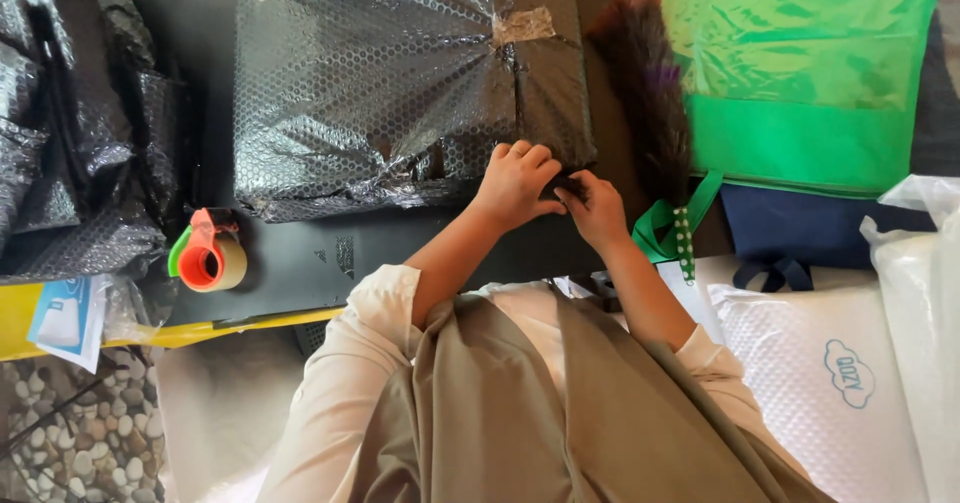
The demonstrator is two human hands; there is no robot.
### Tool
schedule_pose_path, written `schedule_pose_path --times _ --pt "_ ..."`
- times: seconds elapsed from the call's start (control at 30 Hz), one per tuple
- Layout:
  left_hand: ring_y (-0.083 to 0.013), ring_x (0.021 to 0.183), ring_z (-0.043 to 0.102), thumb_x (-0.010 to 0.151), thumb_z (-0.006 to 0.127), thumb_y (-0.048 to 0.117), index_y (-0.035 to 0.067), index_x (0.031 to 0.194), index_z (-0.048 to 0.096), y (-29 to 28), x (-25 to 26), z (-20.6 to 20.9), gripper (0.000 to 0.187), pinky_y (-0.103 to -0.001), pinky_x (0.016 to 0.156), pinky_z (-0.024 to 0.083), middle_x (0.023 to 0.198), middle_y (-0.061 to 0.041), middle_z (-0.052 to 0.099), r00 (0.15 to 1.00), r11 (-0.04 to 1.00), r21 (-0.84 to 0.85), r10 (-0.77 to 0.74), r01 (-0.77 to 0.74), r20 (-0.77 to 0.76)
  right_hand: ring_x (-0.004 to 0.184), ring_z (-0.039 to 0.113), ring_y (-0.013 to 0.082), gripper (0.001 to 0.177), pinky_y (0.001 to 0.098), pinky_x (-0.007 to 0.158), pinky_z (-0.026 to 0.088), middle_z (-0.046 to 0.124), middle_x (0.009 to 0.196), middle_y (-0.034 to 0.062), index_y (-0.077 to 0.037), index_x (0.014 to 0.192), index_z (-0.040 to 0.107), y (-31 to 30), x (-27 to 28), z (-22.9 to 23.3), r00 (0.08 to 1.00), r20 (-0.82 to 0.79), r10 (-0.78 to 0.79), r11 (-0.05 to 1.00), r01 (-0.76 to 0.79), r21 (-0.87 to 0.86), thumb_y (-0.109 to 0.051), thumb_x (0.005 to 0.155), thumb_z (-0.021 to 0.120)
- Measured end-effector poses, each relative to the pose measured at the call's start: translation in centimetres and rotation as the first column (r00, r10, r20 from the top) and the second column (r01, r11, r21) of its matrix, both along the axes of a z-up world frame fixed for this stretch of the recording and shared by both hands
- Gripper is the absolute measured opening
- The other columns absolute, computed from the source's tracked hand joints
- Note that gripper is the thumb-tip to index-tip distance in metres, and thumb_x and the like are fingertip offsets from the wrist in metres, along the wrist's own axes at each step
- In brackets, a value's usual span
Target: Wrapping a pillow in black bubble wrap and securing it with tape on a workbench.
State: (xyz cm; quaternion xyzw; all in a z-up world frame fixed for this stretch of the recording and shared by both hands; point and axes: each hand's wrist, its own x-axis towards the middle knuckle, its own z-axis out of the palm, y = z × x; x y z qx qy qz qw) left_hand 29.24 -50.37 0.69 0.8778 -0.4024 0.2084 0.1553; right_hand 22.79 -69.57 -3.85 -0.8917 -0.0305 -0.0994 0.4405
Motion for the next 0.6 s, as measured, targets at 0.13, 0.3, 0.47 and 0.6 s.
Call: schedule_pose_path --times 0.13,0.3,0.47,0.6 --pt "-0.0241 0.096 0.057 0.066 0.089 0.044 0.023 0.107 0.061 0.4 -0.3 -2.0 0.054 -0.039 0.077 0.047 0.106 0.002 0.054 0.998 0.999 0.042 0.026 -0.023 -0.065 0.075 0.071 0.0268 0.02 0.0348 0.066 0.059 0.073 0.076 0.0049 -0.013 0.096 0.075 0.4 -0.2 -0.6 0.981 0.172 -0.086 0.995 0.093 -0.037 -0.025 0.087 0.087" --pt "-0.0169 0.091 0.058 0.07 0.084 0.045 0.028 0.088 0.064 0.5 0.1 -2.1 0.032 -0.034 0.074 0.047 0.094 0.01 0.053 1.0 0.998 -0.054 0.014 -0.014 -0.018 0.091 0.063 0.0241 0.02 0.035 0.079 0.058 0.057 0.092 0.0004 -0.015 0.093 0.077 -0.1 0.0 1.2 0.869 0.494 -0.029 0.975 0.133 -0.177 -0.017 0.08 0.092" --pt "-0.0176 0.08 0.059 0.074 0.077 0.056 0.031 0.08 0.062 0.1 1.8 -5.3 0.029 -0.035 0.065 0.046 0.084 0.01 0.052 0.996 0.999 -0.005 0.044 -0.045 -0.071 0.082 0.069 0.0246 0.025 0.0355 0.072 0.06 0.067 0.083 0.005 -0.008 0.095 0.076 -0.5 1.1 0.8 0.939 0.322 -0.117 0.993 0.113 0.031 -0.009 0.077 0.094" --pt "-0.0224 0.068 0.062 0.072 0.081 0.053 0.029 0.079 0.067 -0.2 3.5 -7.3 0.029 -0.038 0.059 0.049 0.077 0.007 0.056 0.976 0.999 0.013 0.047 -0.045 -0.212 0.077 0.066 0.0235 0.04 0.0281 0.061 0.059 0.058 0.082 0.0068 -0.007 0.091 0.068 -1.1 2.6 0.6 0.969 0.147 -0.198 0.964 0.165 0.208 -0.013 0.068 0.1"
